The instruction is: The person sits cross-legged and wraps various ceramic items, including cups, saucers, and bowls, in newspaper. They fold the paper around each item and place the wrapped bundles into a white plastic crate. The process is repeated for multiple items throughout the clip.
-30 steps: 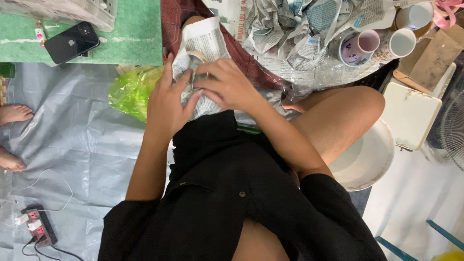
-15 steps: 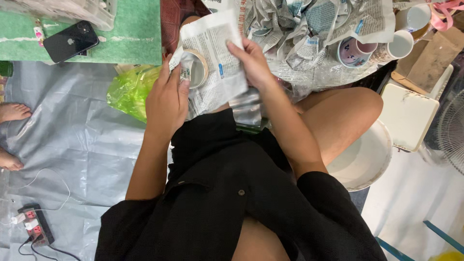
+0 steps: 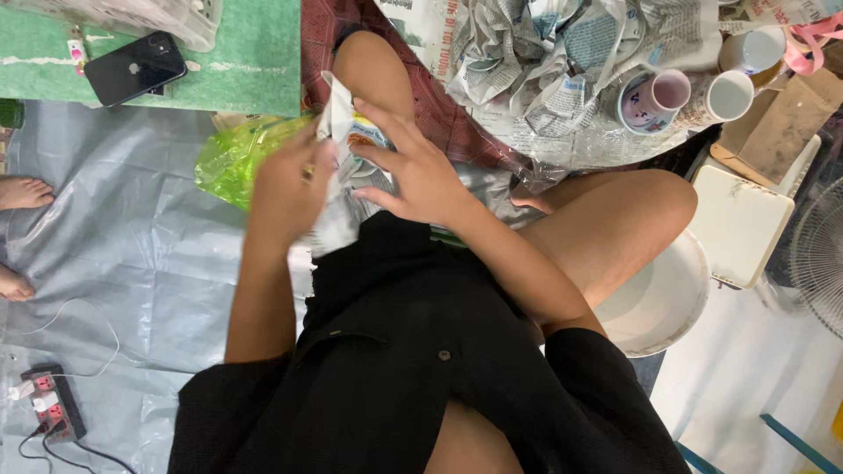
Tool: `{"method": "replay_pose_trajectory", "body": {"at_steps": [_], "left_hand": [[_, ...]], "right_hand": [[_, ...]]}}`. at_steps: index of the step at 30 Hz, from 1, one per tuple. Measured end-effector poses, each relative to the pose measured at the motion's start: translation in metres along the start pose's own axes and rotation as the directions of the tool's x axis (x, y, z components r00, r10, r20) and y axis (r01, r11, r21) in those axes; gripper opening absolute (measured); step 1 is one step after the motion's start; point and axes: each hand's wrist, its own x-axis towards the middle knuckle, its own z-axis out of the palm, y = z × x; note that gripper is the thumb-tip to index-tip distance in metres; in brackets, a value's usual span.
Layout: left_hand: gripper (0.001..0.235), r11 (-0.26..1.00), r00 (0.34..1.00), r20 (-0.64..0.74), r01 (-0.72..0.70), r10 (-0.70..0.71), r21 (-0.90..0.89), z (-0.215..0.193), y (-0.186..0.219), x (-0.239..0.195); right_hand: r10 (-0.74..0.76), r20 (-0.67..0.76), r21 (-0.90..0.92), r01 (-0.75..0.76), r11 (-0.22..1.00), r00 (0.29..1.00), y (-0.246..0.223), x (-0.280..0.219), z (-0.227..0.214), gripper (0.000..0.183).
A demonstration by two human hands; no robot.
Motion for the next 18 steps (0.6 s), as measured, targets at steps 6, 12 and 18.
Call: {"method": "replay_pose_trajectory", "body": {"at_steps": [6, 12, 18], "left_hand": [[0.075, 0.829, 0.929, 0.060, -0.295, 0.365, -0.476, -0.010, -0.028, 0.059], [0.048, 0.859, 0.941, 0.097, -0.251, 0.326, -0.447, 0.012, -0.034, 0.067], [0.034, 0.876, 0.973, -0.027, -0.217, 0.228, -0.430, 0.017, -0.029, 0.056]], "right_hand": [[0.043, 0.064, -0.047, -0.040, 0.998, 0.997, -0.002, 0.002, 0.001, 0.061], [-0.004, 0.095, 0.076, -0.003, 0.997, 0.996, 0.015, -0.008, 0.002, 0.060], [0.270, 0.239, 0.490, -0.356, 0.795, 0.933, 0.043, -0.013, -0.024, 0.056]]}}
